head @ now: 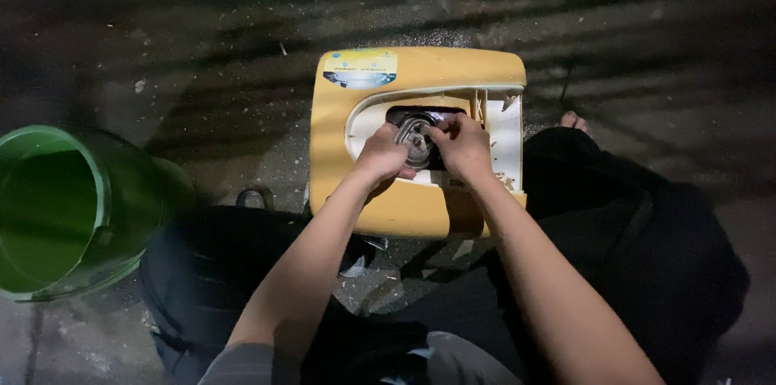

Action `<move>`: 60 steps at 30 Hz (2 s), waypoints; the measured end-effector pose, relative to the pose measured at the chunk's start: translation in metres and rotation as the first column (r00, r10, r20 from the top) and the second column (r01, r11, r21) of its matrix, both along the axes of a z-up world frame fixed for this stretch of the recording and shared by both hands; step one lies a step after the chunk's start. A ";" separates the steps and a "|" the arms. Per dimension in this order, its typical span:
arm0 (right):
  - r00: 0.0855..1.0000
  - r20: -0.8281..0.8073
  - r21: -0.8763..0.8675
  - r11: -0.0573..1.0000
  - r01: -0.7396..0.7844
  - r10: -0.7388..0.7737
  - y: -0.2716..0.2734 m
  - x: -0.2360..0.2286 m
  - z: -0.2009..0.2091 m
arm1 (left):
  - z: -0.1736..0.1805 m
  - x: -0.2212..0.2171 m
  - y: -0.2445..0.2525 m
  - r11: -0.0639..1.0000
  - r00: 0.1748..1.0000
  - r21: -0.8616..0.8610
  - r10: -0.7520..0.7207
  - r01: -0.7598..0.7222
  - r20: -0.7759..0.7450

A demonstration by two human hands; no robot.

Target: Reassembling the internal components of a small appliance, including installing a heating element and connecting wires.

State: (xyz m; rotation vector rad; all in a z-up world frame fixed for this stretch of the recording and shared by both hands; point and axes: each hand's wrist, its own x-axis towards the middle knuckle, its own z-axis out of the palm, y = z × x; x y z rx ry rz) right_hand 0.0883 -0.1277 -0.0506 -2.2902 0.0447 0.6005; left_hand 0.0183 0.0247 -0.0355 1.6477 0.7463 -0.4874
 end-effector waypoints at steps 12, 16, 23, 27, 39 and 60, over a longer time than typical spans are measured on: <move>0.998 0.032 0.026 0.998 -0.061 0.060 -0.001 -0.004 -0.005 | 0.017 0.002 -0.004 0.928 0.978 0.312 -0.188 0.206 -0.088; 0.964 0.124 -0.066 0.971 -0.230 0.236 -0.009 -0.006 0.002 | 0.028 0.002 0.004 0.953 0.991 0.271 -0.119 0.133 -0.065; 0.913 0.032 -0.147 0.905 -0.399 0.407 -0.016 -0.006 -0.001 | 0.029 0.011 0.011 0.874 0.971 0.434 -0.237 0.217 -0.009; 0.907 -0.020 -0.070 0.904 -0.421 0.420 -0.015 -0.012 0.014 | 0.024 0.017 0.014 0.783 0.912 0.548 -0.401 0.294 0.084; 0.982 -0.055 0.104 0.979 -0.174 0.181 -0.012 -0.012 0.034 | 0.013 0.047 0.019 0.480 0.647 0.722 -0.760 0.498 0.059; 0.942 -0.053 0.039 0.944 -0.328 0.330 -0.006 -0.003 0.034 | -0.009 0.053 0.007 0.578 0.801 0.641 -0.590 0.505 -0.099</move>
